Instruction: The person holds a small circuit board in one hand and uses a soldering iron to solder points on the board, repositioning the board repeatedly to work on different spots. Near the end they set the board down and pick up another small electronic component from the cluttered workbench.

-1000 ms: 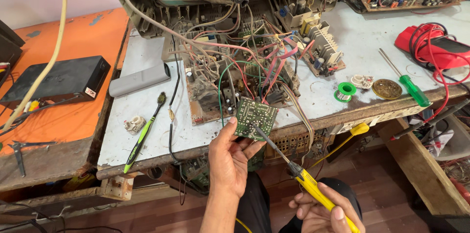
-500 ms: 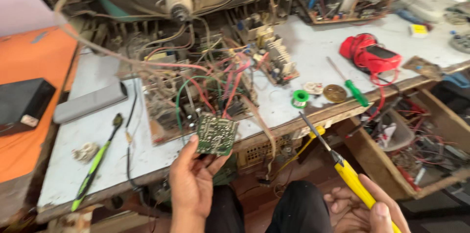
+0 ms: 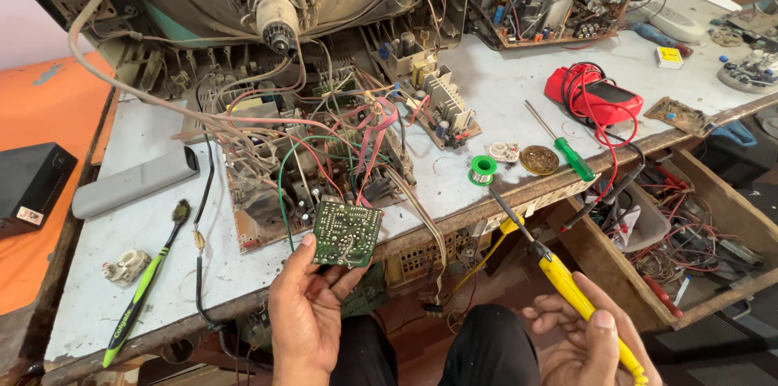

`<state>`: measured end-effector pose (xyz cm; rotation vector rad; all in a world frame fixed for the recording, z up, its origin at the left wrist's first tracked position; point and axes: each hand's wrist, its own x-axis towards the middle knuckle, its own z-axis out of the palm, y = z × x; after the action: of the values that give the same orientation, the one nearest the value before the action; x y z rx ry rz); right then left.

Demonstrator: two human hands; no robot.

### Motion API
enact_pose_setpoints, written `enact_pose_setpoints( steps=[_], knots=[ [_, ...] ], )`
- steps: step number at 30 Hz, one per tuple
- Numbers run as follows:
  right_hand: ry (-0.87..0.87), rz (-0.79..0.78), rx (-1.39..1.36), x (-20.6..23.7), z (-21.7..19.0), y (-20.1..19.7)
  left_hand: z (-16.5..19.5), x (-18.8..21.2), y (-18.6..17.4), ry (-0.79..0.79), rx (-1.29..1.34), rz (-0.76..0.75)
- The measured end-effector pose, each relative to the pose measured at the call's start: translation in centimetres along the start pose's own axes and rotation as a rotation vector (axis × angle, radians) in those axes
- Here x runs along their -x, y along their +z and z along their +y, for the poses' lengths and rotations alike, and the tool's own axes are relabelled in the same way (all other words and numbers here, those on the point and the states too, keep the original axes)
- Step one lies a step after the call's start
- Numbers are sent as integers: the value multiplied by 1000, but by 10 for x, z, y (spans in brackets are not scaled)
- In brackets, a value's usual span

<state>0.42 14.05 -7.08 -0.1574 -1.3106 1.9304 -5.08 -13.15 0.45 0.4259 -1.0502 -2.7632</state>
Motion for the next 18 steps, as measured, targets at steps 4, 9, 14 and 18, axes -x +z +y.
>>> enact_pose_setpoints(
  steps=[4,9,14,18],
  knots=[
    [62,-9,14,-4,-5,0,0,1,1,4,-13,21],
    [52,-20,5,-4,-8,8,0,1,1,3,-9,6],
    [-4,23,72,-3,-9,18,1,1,1,-3,-2,10],
    [-22,4,42,-4,-10,20,1,1,2,-4,-10,14]
  ],
)
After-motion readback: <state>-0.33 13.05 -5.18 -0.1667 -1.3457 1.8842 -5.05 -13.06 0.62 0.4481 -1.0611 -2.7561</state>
